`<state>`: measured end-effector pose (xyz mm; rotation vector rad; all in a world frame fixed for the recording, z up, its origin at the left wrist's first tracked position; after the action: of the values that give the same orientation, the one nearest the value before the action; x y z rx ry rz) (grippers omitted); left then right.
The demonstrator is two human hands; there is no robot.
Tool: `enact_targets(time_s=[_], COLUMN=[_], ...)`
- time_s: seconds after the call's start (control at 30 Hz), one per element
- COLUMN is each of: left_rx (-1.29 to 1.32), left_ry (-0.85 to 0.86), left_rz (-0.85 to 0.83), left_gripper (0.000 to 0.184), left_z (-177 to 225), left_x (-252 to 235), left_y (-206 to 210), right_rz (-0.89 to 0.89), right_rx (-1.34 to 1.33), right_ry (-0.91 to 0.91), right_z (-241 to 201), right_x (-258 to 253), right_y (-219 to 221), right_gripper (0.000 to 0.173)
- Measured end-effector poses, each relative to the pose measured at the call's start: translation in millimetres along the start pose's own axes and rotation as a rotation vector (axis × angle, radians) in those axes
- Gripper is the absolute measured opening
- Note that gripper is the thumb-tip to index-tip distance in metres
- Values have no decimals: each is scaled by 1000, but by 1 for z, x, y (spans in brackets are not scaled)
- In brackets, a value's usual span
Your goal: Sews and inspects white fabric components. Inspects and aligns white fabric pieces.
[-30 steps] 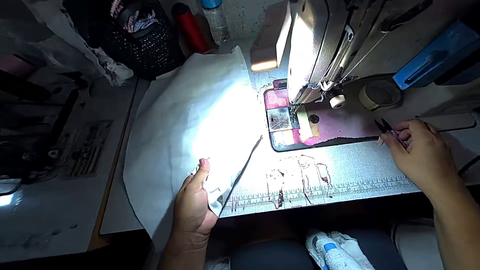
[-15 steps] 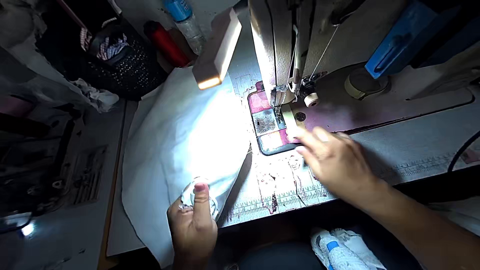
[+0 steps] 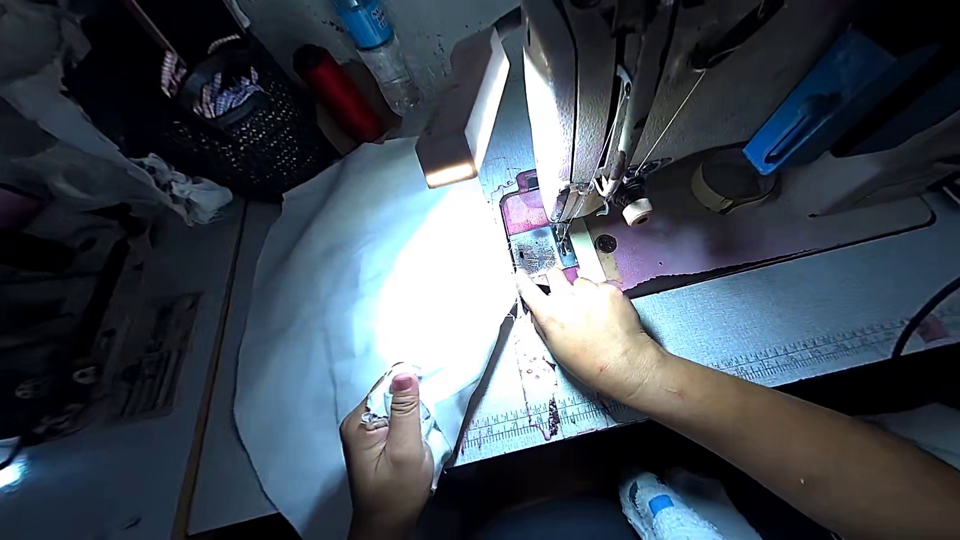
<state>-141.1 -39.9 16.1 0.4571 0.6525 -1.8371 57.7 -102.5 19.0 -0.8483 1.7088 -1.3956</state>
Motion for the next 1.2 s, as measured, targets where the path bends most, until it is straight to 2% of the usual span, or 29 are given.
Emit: enact_targets(time_s=[0.07,0.13,0.17,0.3,0.43,0.53,0.7,0.9,0.97,1.07,1.13,1.2], left_rx=[-2,-76,-118,-214,-261,-376,-810,-948,-973,-966,-877,-770], left_ry=[-8,68,122,282,336,308,106,-158,-201,-145,-47,42], left_rz=[31,-7,-59,-270,-365,-368,-398,-551,-599,-571,-512,-458], left_gripper=[29,24,22,42,43,43,43,57,60,60,54,50], left_z=[-1,1,3,8,4,1,-18,-56,-62,-67,-70,-73], left_x=[0,3,6,10,10,7,-30,-108,-128,-140,-135,-125], left_y=[-2,-6,-9,-15,-15,-17,-25,-21,-12,-11,-18,-25], right_rz=[-56,-127,-115,-97,28,5,-216,-281,-279,-261,-263,-191], right_rx=[-20,-50,-89,-194,-202,-150,19,44,37,-139,-325,-376], right_ry=[-10,-19,-20,78,106,125,175,123,130,129,123,87], right_z=[-4,-3,1,28,52,55,43,45,44,45,44,37], right_x=[1,1,1,0,4,2,-13,-12,-12,-10,-7,-7], right_y=[0,-4,-5,-8,2,5,-5,-10,-11,-18,-22,-21], right_gripper=[39,38,39,52,43,49,61,76,74,63,55,46])
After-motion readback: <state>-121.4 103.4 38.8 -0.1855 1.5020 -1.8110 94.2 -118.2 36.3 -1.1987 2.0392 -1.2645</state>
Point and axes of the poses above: each hand's wrist, its own x-axis away from the middle knuckle, its own y-axis out of the palm, z = x × y, the point moved 2 cm from there along -x, towards the middle knuckle, and after that the axes turned 14 degrees about y, right-handed, at the moved point
